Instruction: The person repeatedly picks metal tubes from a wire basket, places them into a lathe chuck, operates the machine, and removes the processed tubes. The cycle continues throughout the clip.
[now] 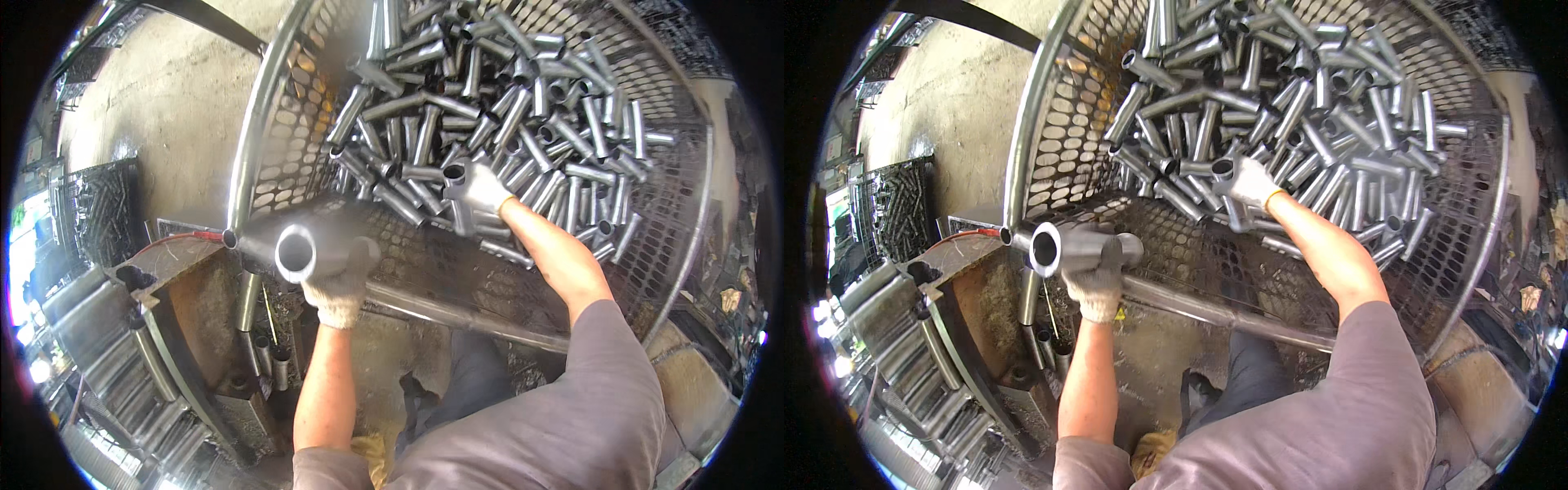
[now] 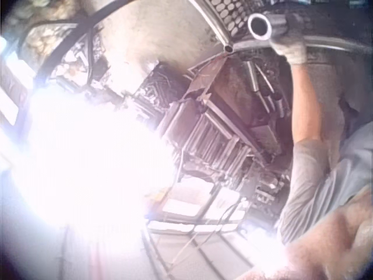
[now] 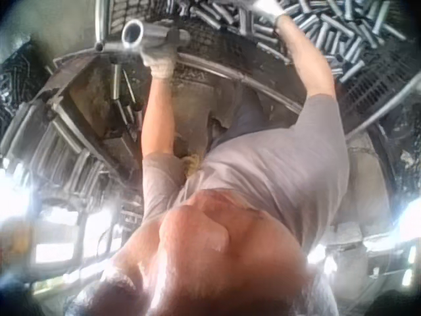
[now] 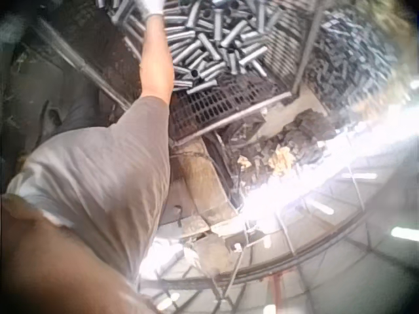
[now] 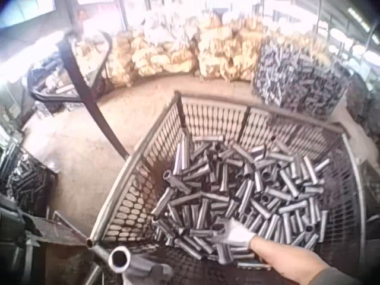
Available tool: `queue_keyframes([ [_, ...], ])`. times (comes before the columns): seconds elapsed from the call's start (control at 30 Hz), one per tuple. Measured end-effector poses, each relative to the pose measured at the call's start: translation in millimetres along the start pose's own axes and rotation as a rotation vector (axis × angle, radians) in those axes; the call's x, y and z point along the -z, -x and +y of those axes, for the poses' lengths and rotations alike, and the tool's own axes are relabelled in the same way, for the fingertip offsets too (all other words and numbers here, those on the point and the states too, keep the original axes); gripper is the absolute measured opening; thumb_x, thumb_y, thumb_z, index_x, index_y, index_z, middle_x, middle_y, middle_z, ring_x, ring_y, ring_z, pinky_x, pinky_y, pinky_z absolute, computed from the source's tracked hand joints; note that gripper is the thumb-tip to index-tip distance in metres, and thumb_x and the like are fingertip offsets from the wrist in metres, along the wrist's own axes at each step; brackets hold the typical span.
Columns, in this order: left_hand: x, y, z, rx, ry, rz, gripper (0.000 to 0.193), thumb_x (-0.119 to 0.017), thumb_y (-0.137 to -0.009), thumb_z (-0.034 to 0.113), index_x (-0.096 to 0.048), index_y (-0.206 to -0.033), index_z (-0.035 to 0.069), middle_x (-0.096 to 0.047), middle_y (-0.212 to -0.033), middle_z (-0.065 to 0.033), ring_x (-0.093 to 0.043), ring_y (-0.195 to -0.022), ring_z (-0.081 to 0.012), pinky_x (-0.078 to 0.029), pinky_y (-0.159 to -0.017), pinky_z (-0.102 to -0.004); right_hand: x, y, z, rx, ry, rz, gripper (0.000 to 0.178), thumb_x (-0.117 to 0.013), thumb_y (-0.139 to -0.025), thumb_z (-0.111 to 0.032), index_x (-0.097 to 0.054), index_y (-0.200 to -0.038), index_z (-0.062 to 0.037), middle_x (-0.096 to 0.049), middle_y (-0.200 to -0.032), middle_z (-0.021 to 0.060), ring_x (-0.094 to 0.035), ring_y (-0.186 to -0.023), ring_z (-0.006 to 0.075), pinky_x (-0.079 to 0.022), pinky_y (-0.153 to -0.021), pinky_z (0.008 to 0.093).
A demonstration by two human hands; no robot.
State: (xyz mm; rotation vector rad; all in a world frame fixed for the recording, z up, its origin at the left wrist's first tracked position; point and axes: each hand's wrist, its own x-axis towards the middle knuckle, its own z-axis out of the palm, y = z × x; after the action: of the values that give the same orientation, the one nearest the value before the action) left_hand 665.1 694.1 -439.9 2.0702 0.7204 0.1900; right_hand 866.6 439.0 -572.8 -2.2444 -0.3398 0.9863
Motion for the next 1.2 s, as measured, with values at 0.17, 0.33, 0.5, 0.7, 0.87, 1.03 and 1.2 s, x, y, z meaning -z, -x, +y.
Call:
queue_keyframes([
  [0.17,40,38,45,0.331,0.682,0.035,0.04,-0.088,-0.088,0.024,-0.072,-0.12,0.005,-0.074,-0.102,-0.0094,-0.071,-0.09,-0.0212,-0.061,-0.084,-0.0352,88,117,-119,0.356,-0.95,0.145,0.056,-0.081,-0.094,-0.031,-0.059,-0.136,-0.0012,-0.075,-0.106,0.0107,-0.077,-0.089,0.0213,-0.066,-0.077,0.038],
  [0.33,164,230,61,0.343,1.083,-0.237,0.06,-0.081,-0.086,0.04,-0.059,-0.13,0.006,-0.072,-0.094,-0.0111,-0.073,-0.086,-0.0271,-0.063,-0.079,-0.0403,-26,248,-186,0.19,-1.277,-0.131,0.048,-0.08,-0.094,-0.028,-0.059,-0.127,-0.0006,-0.073,-0.096,0.0098,-0.073,-0.081,0.0205,-0.064,-0.071,0.0362],
  [0.5,265,495,-65,0.582,1.122,0.084,0.051,-0.081,-0.087,0.02,-0.061,-0.129,0.001,-0.074,-0.111,-0.014,-0.075,-0.097,-0.0308,-0.063,-0.09,-0.0454,-177,449,-257,0.308,-0.814,-0.305,0.054,-0.081,-0.088,-0.019,-0.056,-0.13,0.0047,-0.072,-0.091,0.011,-0.071,-0.079,0.0189,-0.061,-0.074,0.0341],
  [0.7,375,773,-177,0.804,0.406,0.663,0.045,-0.093,-0.075,0.015,-0.074,-0.115,0.007,-0.079,-0.103,-0.0058,-0.075,-0.095,-0.0186,-0.061,-0.09,-0.0379,-324,568,-370,0.567,-0.553,-0.465,0.052,-0.083,-0.084,-0.007,-0.06,-0.129,0.0028,-0.075,-0.099,0.0081,-0.073,-0.087,0.0165,-0.06,-0.083,0.0334],
  [0.87,483,869,-178,0.653,0.376,1.058,0.049,-0.091,-0.074,0.011,-0.073,-0.119,0.006,-0.079,-0.105,-0.0063,-0.076,-0.093,-0.0197,-0.062,-0.09,-0.0384,-383,649,-498,0.885,-0.091,-0.607,0.043,-0.085,-0.078,-0.004,-0.069,-0.117,-0.0019,-0.078,-0.105,0.0085,-0.075,-0.091,0.0165,-0.062,-0.085,0.0357],
  [1.03,603,854,-215,0.294,0.475,1.343,0.054,-0.086,-0.079,0.003,-0.068,-0.129,-0.002,-0.078,-0.113,-0.0125,-0.076,-0.101,-0.023,-0.062,-0.094,-0.0366,-460,669,-647,1.152,0.296,-0.445,0.054,-0.088,-0.075,-0.013,-0.068,-0.124,-0.0016,-0.078,-0.105,0.0138,-0.077,-0.093,0.0217,-0.063,-0.088,0.039],
  [1.2,673,854,-272,0.441,0.296,1.266,0.048,-0.082,-0.079,0.003,-0.071,-0.125,-0.001,-0.079,-0.111,-0.0122,-0.077,-0.099,-0.0243,-0.064,-0.088,-0.0376,-572,671,-780,1.436,0.37,-0.21,0.052,-0.088,-0.08,-0.025,-0.067,-0.122,-0.0016,-0.077,-0.106,0.0177,-0.076,-0.098,0.0261,-0.059,-0.089,0.0405],
])
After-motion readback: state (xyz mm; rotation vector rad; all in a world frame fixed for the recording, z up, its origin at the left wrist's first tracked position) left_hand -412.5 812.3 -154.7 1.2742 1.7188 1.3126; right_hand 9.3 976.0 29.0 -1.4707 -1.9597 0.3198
